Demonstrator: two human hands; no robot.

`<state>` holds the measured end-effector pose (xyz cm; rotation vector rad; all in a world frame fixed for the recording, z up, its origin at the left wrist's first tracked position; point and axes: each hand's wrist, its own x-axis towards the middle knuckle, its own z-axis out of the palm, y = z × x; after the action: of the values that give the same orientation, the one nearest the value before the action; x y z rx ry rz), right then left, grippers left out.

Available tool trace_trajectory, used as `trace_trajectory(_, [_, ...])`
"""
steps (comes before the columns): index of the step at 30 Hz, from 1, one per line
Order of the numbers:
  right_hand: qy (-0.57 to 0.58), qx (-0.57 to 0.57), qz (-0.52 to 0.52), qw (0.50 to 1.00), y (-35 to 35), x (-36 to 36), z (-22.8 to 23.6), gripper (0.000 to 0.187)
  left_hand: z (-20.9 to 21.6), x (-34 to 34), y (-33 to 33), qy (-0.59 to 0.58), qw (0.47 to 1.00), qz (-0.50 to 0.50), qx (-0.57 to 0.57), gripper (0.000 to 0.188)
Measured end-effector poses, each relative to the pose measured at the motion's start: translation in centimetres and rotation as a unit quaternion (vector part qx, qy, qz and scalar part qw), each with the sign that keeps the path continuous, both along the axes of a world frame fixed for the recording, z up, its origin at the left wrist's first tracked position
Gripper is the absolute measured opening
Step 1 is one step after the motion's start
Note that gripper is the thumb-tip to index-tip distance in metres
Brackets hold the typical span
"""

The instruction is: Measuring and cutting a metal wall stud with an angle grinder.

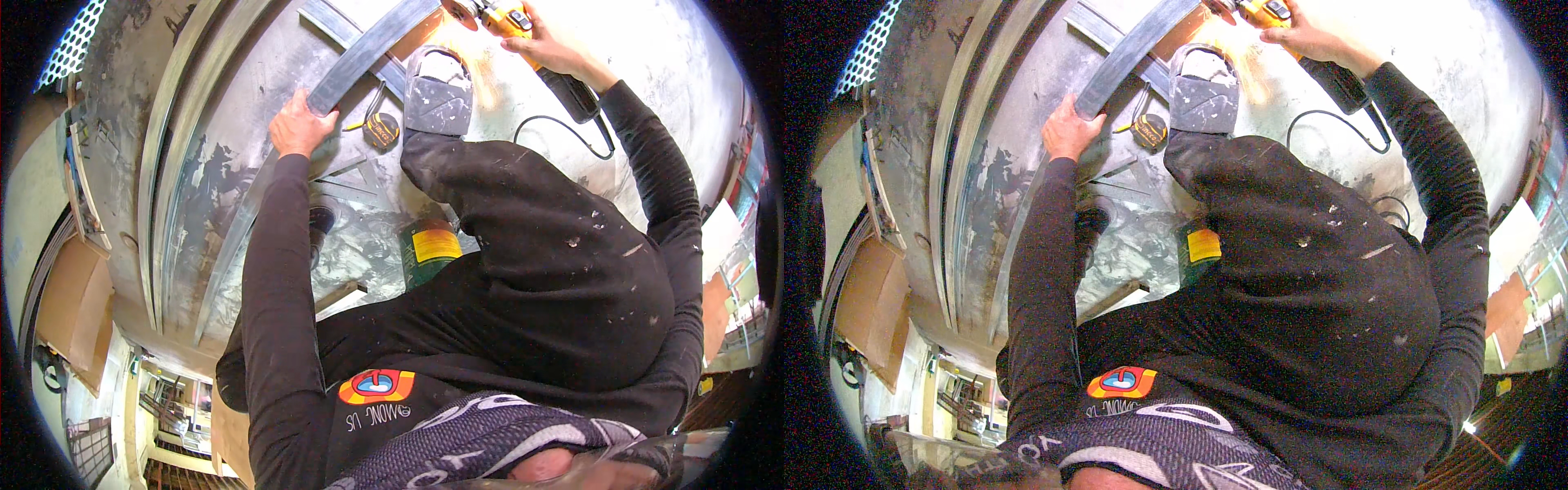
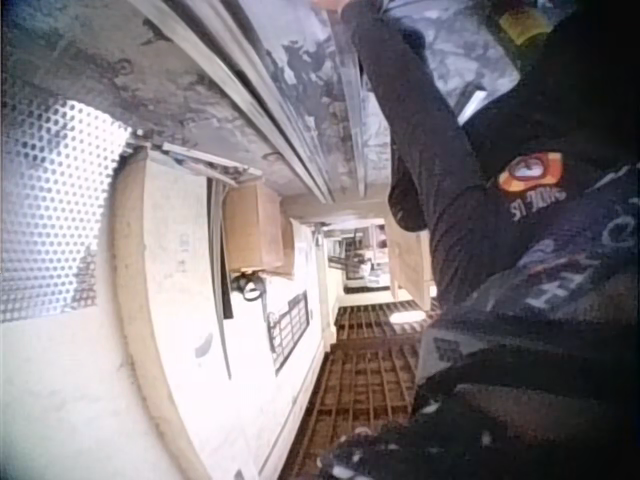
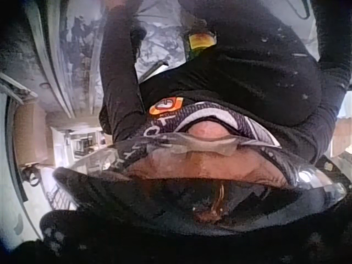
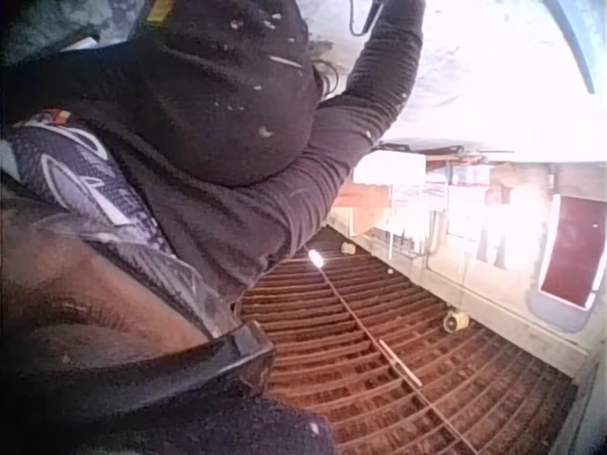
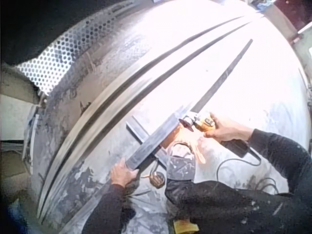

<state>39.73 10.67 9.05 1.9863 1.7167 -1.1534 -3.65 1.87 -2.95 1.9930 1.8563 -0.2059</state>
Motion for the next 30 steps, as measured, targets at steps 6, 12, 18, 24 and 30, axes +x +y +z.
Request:
trace_trajectory(6, [0.012, 0.028, 0.009, 0.999, 0.2, 0.6, -0.7, 0.102, 0.3, 0.4, 0.1, 0.006, 1.000, 0.005, -0.006, 0.061])
trace_trajectory(12, [0.027, 0.000, -0.006, 1.000, 1.1, -1.5, 2.3, 0.102, 0.3, 0.2, -0.1, -0.004, 1.000, 0.008, 0.018, 0.060])
trace_trajectory(18, [-0.020, 0.002, 0.006, 1.000, 1.0, -2.0, 1.9, 0.104, 0.7, 0.4, 0.1, 0.012, 0.999, 0.022, -0.029, 0.058])
trace_trajectory(24, [-0.060, 0.036, 0.052, 0.996, 0.8, -0.4, -1.0, 0.103, 0.5, 0.4, 0.2, 0.003, 1.000, 0.015, -0.009, 0.057])
trace_trajectory(30, [-0.040, 0.023, 0.029, 0.998, 1.4, -0.9, -0.6, 0.101, 0.4, 0.5, 0.1, -0.009, 1.000, 0.023, -0.001, 0.056])
